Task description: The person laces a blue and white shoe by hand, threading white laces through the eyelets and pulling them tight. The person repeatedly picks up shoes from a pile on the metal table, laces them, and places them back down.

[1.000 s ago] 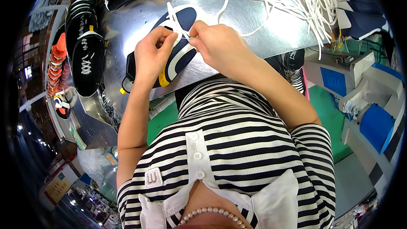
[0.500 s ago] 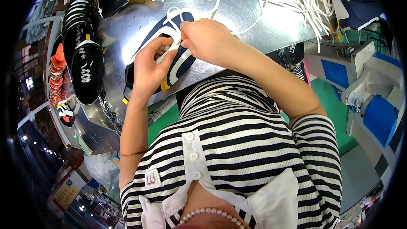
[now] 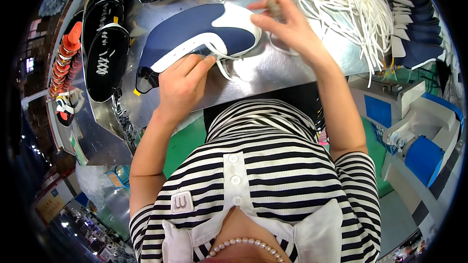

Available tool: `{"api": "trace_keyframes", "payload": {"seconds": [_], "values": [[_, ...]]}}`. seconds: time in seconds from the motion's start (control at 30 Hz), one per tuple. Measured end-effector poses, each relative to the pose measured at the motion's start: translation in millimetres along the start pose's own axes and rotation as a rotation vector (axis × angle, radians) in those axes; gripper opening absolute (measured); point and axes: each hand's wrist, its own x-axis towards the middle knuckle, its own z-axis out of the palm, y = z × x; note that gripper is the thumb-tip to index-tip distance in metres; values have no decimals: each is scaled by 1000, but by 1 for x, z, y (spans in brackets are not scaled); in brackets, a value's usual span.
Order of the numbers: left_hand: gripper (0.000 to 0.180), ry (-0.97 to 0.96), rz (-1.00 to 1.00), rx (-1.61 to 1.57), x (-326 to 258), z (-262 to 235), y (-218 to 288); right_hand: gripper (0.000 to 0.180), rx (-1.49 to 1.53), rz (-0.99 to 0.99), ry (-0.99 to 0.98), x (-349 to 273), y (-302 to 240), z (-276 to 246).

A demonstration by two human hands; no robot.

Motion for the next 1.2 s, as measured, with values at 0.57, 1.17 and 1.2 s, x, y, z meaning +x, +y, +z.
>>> {"api": "trace_keyframes", "payload": {"seconds": [0.57, 1.17, 1.2], "values": [[28, -641, -1044, -1188, 19, 2, -51, 37, -200, 2, -21, 10, 18, 36], [14, -210, -655, -316, 9, -16, -60, 35, -107, 140, 82, -2, 11, 33], [11, -88, -593, -249, 4, -26, -58, 34, -147, 151, 96, -1, 10, 28]]}}
